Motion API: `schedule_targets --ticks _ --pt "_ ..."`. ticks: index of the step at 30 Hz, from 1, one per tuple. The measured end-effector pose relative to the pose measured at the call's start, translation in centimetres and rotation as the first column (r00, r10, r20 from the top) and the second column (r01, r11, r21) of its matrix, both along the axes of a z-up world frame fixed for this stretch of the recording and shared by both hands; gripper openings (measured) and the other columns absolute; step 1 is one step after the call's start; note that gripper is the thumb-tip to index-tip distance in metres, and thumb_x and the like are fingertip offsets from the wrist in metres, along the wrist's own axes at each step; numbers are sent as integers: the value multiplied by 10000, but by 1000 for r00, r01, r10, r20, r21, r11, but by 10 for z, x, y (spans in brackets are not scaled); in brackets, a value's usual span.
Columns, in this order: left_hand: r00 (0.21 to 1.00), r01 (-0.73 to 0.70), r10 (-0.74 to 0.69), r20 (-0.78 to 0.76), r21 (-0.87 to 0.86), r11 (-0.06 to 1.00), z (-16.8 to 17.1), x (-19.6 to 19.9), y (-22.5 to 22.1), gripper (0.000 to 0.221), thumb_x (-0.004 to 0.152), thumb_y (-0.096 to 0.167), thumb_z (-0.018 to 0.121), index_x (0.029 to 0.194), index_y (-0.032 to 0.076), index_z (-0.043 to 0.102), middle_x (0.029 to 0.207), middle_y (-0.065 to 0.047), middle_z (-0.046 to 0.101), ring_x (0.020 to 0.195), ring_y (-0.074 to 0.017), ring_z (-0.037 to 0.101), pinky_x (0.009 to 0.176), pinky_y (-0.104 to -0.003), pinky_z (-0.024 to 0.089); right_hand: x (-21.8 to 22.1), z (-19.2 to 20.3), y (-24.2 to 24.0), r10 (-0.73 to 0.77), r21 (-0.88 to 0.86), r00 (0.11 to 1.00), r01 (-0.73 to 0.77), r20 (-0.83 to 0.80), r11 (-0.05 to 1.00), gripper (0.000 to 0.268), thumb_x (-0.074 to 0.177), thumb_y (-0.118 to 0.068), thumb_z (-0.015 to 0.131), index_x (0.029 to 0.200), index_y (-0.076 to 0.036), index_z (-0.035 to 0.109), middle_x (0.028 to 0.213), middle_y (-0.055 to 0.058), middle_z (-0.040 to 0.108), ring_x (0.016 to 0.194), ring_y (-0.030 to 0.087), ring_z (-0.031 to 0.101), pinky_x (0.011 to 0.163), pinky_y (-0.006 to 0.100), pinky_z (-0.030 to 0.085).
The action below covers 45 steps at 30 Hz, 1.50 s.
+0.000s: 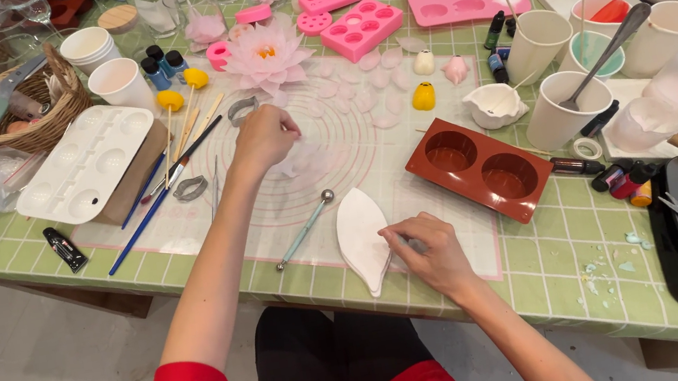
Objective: Using a ball tool and scissors to thin and shape synthetic or wax flower petals at a crafting station.
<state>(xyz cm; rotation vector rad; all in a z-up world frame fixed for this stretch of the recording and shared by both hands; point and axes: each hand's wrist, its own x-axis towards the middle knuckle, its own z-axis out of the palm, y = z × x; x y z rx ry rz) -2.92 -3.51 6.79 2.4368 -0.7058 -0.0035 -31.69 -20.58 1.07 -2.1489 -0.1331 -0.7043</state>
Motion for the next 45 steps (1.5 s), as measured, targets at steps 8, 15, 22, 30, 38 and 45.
schedule_targets --ticks 8,15,22,30,38,45 --pt "993 95 -88 78 -99 990 47 -33 -25 62 808 75 761 857 58 795 822 -146 754 807 -265 724 715 -406 536 11 -14 -9 -52 265 988 89 -145 960 233 965 -160 684 1164 -54 739 933 76 780 784 129 726 698 267 552" --pt "919 348 -393 -42 -386 854 81 -67 -46 85 883 98 768 945 44 790 784 -63 733 709 -128 646 641 -293 515 48 54 -14 252 864 968 -109 -21 491 661 990 -287 511 1564 -200 195 1509 71 369 1222 298 648 923 452 593" --pt "901 306 -421 -108 -529 791 49 -69 -49 239 833 107 782 1070 78 790 870 -58 772 711 -104 688 638 -276 538 80 29 -33 471 954 853 -290 226 68 670 1097 -324 484 1582 80 260 1451 232 519 1280 401 636 1097 519 547" --pt "994 6 2 110 -75 997 -58 -39 -43 240 725 241 880 892 85 805 810 -109 725 822 -298 699 736 -437 546 30 41 -48 299 939 942 46 -154 340 827 939 -19 452 1625 -149 9 1363 202 633 794 176 595 745 298 515" --pt "983 21 -4 183 -96 995 -63 -35 -59 72 738 118 793 800 90 817 831 -137 738 836 -315 692 760 -449 551 16 32 -53 395 942 911 -23 -119 335 639 893 -13 442 1524 -25 343 1255 169 664 688 139 499 655 275 441" --pt "966 128 -125 226 2 992 -52 -40 -63 48 717 84 778 744 54 804 795 -159 739 851 -334 690 772 -484 523 17 29 -47 378 972 921 -4 -88 235 355 1009 -205 491 1244 31 615 1033 124 661 695 144 509 633 286 420"
